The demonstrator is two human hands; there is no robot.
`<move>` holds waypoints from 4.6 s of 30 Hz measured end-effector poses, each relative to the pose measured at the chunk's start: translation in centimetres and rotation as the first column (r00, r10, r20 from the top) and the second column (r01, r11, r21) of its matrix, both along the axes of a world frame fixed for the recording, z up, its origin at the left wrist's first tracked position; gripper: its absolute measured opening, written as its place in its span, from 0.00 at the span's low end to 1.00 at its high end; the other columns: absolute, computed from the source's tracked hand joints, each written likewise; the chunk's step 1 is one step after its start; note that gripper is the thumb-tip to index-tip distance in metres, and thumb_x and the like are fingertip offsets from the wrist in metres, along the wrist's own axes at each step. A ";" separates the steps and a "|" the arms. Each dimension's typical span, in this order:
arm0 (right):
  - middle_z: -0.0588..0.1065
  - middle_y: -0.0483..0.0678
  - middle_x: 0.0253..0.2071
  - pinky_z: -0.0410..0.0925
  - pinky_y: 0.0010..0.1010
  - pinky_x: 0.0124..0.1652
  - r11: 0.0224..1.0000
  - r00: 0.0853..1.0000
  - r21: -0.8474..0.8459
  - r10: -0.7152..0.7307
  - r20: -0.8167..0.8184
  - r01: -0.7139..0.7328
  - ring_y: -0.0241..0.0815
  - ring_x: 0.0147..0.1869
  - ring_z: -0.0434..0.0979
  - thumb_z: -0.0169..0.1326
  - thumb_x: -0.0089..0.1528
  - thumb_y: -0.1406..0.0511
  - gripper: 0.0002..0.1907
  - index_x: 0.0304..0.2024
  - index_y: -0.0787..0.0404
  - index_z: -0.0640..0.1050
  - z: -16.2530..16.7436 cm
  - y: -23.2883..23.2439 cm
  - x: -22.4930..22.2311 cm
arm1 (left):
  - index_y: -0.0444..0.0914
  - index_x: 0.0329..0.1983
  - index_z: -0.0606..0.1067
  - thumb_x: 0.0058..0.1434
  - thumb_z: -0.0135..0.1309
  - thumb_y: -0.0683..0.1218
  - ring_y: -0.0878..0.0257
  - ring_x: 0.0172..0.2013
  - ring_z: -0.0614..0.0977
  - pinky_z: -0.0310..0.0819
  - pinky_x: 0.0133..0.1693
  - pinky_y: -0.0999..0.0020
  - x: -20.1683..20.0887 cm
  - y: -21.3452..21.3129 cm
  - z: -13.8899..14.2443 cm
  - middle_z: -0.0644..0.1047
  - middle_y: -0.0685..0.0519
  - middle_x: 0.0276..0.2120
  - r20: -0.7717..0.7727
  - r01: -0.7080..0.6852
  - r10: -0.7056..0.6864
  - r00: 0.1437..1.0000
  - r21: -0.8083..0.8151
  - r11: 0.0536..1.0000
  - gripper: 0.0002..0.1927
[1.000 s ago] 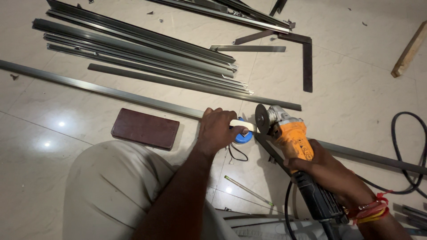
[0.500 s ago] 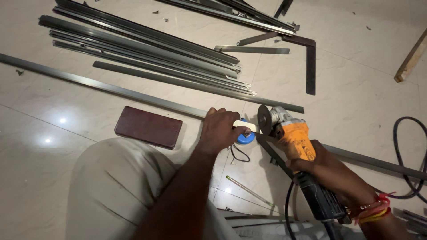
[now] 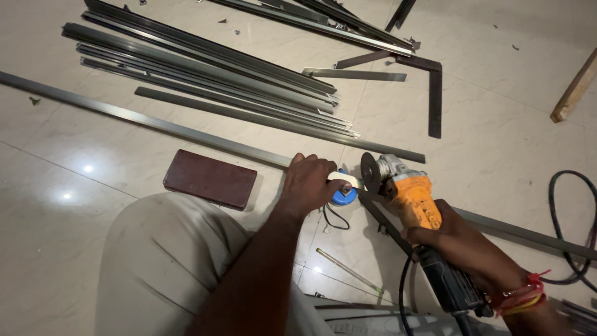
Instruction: The person measures and marks metal rods with a tape measure and marker, then uses an angle grinder to cut the rods at the marked points. The person repeats this process for multiple rods.
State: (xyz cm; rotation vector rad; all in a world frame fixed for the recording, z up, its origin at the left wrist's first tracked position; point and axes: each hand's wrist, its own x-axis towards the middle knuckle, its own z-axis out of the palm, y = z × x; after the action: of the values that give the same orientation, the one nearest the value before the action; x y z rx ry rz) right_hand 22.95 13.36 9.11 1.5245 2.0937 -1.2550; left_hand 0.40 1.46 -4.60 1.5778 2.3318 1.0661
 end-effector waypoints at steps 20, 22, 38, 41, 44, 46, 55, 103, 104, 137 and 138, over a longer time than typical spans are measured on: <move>0.78 0.58 0.39 0.71 0.37 0.37 0.996 0.999 -0.081 -0.044 0.011 0.045 0.47 0.36 0.79 0.63 0.52 0.59 0.36 0.58 0.65 0.66 -0.6 0.4 0.0 | 0.39 0.32 0.83 0.55 0.63 0.60 0.55 0.39 0.80 0.63 0.47 0.56 0.0 -0.2 0.1 0.82 0.51 0.29 -0.003 0.003 -0.003 1.000 -0.043 0.999 0.19; 0.79 0.57 0.41 0.71 0.36 0.39 0.998 0.999 -0.057 -0.033 -0.004 0.033 0.48 0.39 0.79 0.65 0.52 0.56 0.37 0.59 0.63 0.68 -0.7 0.3 0.1 | 0.39 0.32 0.83 0.55 0.63 0.60 0.54 0.39 0.80 0.63 0.47 0.55 0.0 -0.2 0.1 0.82 0.50 0.29 -0.012 0.003 -0.003 1.000 -0.005 1.000 0.19; 0.79 0.55 0.46 0.71 0.34 0.47 1.000 1.000 -0.030 0.006 -0.019 -0.007 0.46 0.47 0.79 0.62 0.51 0.56 0.38 0.61 0.63 0.69 -1.4 0.4 0.6 | 0.40 0.35 0.83 0.55 0.63 0.60 0.56 0.38 0.80 0.63 0.46 0.56 0.1 -0.1 -0.7 0.82 0.52 0.29 -0.042 -0.001 0.002 0.999 0.026 1.000 0.19; 0.79 0.56 0.46 0.70 0.36 0.45 0.999 1.000 -0.036 -0.007 0.017 0.007 0.48 0.46 0.77 0.62 0.51 0.55 0.38 0.61 0.63 0.68 -1.5 0.4 0.7 | 0.40 0.35 0.83 0.55 0.63 0.61 0.56 0.38 0.80 0.63 0.46 0.56 0.1 -0.1 -0.7 0.82 0.52 0.30 -0.057 0.003 -0.001 0.998 0.034 0.999 0.20; 0.76 0.56 0.47 0.71 0.34 0.47 0.998 1.000 -0.055 -0.022 0.007 0.022 0.45 0.47 0.79 0.64 0.51 0.55 0.41 0.64 0.63 0.68 -1.9 0.7 0.9 | 0.39 0.35 0.83 0.55 0.64 0.61 0.56 0.38 0.80 0.62 0.46 0.56 0.1 0.0 -0.7 0.82 0.51 0.30 -0.060 0.000 0.001 0.998 0.016 1.000 0.20; 0.78 0.56 0.46 0.71 0.35 0.45 0.999 1.000 -0.053 -0.006 -0.001 0.006 0.45 0.45 0.79 0.63 0.50 0.55 0.41 0.63 0.63 0.68 -2.4 1.0 1.1 | 0.39 0.35 0.82 0.55 0.63 0.60 0.56 0.39 0.80 0.62 0.46 0.56 0.2 0.0 -0.7 0.82 0.51 0.30 -0.063 -0.001 0.002 0.998 0.023 1.000 0.20; 0.79 0.58 0.45 0.71 0.36 0.43 0.996 1.000 -0.082 -0.016 -0.017 0.014 0.47 0.43 0.78 0.64 0.50 0.55 0.44 0.64 0.67 0.67 -2.9 1.1 1.3 | 0.40 0.34 0.82 0.56 0.63 0.61 0.57 0.39 0.80 0.62 0.46 0.56 0.2 -0.1 -0.5 0.82 0.51 0.31 -0.057 0.005 -0.006 0.998 -0.006 1.000 0.19; 0.79 0.56 0.41 0.79 0.39 0.39 0.654 0.124 -0.666 -0.741 -0.660 0.358 0.48 0.43 0.84 0.54 0.72 0.55 0.24 0.57 0.69 0.67 -5.4 4.8 19.5 | 0.38 0.51 0.71 0.60 0.54 0.40 0.49 0.42 0.83 0.74 0.43 0.48 8.9 15.6 1.8 0.75 0.44 0.44 -0.293 0.125 -0.164 0.942 -0.146 0.981 0.15; 0.79 0.56 0.41 0.80 0.40 0.38 0.637 0.114 -0.695 -0.759 -0.641 0.333 0.49 0.43 0.84 0.54 0.72 0.54 0.27 0.56 0.74 0.68 -5.3 4.7 19.5 | 0.38 0.48 0.71 0.59 0.55 0.41 0.49 0.42 0.83 0.74 0.43 0.46 8.0 15.9 2.6 0.75 0.44 0.44 -0.261 0.077 -0.103 0.960 -0.108 0.991 0.14; 0.77 0.56 0.25 0.74 0.30 0.23 0.477 0.380 -0.773 -0.865 -0.328 0.418 0.45 0.24 0.80 0.58 0.56 0.61 0.20 0.46 0.68 0.72 -2.7 -6.3 5.6 | 0.34 0.54 0.74 0.51 0.58 0.43 0.51 0.36 0.82 0.77 0.41 0.59 -1.8 2.2 8.1 0.74 0.42 0.42 0.525 -0.277 0.201 0.827 0.070 0.958 0.25; 0.77 0.56 0.26 0.74 0.30 0.24 0.476 0.384 -0.767 -0.865 -0.322 0.429 0.45 0.25 0.79 0.57 0.57 0.61 0.21 0.46 0.68 0.72 -2.7 -6.3 5.5 | 0.34 0.55 0.73 0.48 0.60 0.41 0.51 0.36 0.81 0.77 0.41 0.59 -1.7 2.1 8.3 0.71 0.43 0.44 0.413 -0.233 0.183 0.892 0.074 0.970 0.28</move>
State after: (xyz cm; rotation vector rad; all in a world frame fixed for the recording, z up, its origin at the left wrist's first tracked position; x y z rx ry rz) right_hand 28.49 7.10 6.44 1.8283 0.9351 -2.8542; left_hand -1.35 3.57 3.67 1.0219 2.2120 1.4480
